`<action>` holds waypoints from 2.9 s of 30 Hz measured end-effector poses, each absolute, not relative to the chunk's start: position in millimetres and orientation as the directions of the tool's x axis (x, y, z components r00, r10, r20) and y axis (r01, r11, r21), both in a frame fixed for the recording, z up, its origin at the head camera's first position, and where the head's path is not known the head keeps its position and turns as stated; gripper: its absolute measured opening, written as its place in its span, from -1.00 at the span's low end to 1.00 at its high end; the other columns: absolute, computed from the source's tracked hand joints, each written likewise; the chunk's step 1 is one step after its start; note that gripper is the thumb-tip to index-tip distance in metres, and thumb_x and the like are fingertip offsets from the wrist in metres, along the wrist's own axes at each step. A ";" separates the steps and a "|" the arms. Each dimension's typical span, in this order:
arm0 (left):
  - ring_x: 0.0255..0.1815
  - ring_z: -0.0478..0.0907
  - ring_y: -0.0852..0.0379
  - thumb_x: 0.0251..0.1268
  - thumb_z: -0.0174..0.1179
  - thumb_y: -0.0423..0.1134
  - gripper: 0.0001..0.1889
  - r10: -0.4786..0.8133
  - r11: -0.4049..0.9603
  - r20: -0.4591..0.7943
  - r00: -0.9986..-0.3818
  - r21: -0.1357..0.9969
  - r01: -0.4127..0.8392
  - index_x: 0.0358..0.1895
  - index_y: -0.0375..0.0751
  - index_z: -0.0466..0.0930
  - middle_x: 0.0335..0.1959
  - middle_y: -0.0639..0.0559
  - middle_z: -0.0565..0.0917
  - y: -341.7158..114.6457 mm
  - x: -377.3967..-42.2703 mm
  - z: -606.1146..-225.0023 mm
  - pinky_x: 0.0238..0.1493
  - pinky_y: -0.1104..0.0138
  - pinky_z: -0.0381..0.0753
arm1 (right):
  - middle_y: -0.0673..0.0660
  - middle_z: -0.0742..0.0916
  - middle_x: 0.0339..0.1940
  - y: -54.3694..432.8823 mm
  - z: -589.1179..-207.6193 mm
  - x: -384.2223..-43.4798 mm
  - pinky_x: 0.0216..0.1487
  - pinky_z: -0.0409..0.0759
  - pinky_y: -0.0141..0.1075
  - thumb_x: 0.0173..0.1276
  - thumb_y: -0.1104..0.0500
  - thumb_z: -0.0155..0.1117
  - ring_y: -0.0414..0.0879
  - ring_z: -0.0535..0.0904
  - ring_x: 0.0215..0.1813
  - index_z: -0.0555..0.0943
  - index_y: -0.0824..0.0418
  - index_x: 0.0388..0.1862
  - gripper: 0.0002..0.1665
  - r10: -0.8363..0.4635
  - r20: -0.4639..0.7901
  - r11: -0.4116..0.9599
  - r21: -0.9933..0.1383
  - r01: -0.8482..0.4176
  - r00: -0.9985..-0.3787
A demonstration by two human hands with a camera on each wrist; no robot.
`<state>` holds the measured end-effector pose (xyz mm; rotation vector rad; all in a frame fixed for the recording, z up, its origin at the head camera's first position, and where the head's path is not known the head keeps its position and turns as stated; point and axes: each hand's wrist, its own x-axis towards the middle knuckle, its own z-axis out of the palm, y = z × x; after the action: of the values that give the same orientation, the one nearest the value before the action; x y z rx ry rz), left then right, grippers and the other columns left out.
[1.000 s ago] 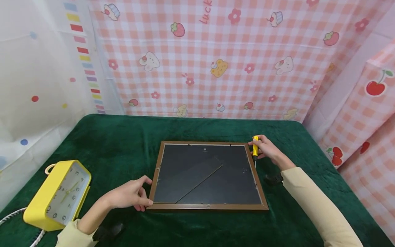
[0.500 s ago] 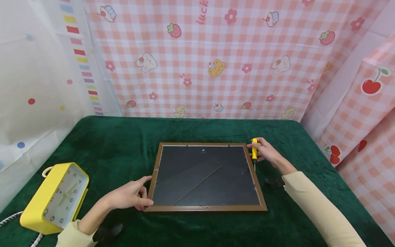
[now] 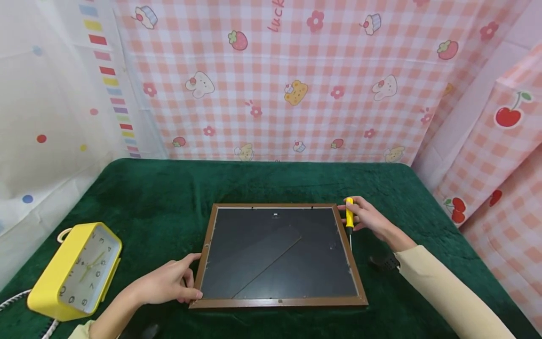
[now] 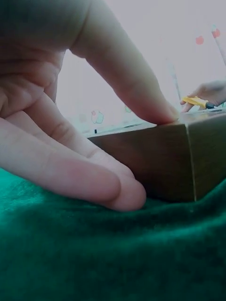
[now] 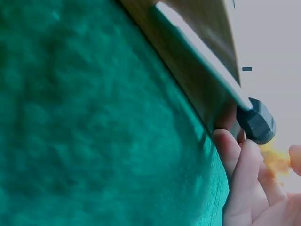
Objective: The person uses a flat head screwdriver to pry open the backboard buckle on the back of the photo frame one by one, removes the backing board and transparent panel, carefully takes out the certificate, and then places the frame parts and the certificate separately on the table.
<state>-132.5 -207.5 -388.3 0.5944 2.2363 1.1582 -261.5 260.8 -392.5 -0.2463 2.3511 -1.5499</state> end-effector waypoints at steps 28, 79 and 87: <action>-0.52 0.56 0.00 0.14 0.18 -0.20 -0.25 0.557 0.512 -0.190 -0.809 0.845 0.154 0.25 -0.48 -0.06 -0.39 -0.09 0.48 -218.0 -170.0 -390.1 -0.51 0.27 0.56 | 0.15 0.45 -0.12 347.2 -386.7 -232.8 -0.15 0.50 -0.17 0.42 0.22 -0.16 -0.10 0.53 -0.11 0.24 0.14 0.00 -0.80 -0.363 -0.027 0.072 -0.997 0.001 -0.932; -0.47 0.49 0.07 0.19 0.12 -0.24 -0.52 0.412 0.645 -0.147 -0.899 0.744 0.174 0.14 -0.37 0.27 -0.04 -0.29 0.33 -203.5 -255.3 -388.9 -0.50 0.27 0.55 | 0.17 0.54 -0.09 230.5 -371.0 -237.4 -0.41 0.49 -0.21 0.22 0.07 0.19 -0.04 0.50 -0.31 0.45 0.26 0.02 -0.56 -0.723 -0.037 0.499 -0.718 -0.485 -0.690; -0.41 0.49 0.04 0.18 0.14 -0.24 -0.56 0.411 0.609 -0.195 -0.891 0.786 0.109 0.10 -0.32 0.28 -0.03 -0.24 0.32 -205.4 -261.3 -390.7 -0.41 0.24 0.56 | 0.03 0.42 0.10 152.1 -373.9 -232.9 -0.08 0.40 -0.21 0.15 -0.09 0.23 -0.07 0.34 0.03 0.41 0.11 0.16 -0.38 -0.861 -0.079 0.478 -0.463 -0.746 -0.503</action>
<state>-261.3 -205.4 -390.7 0.4176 2.4806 1.1763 -232.9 152.1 -373.9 -1.3622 2.4280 -0.5398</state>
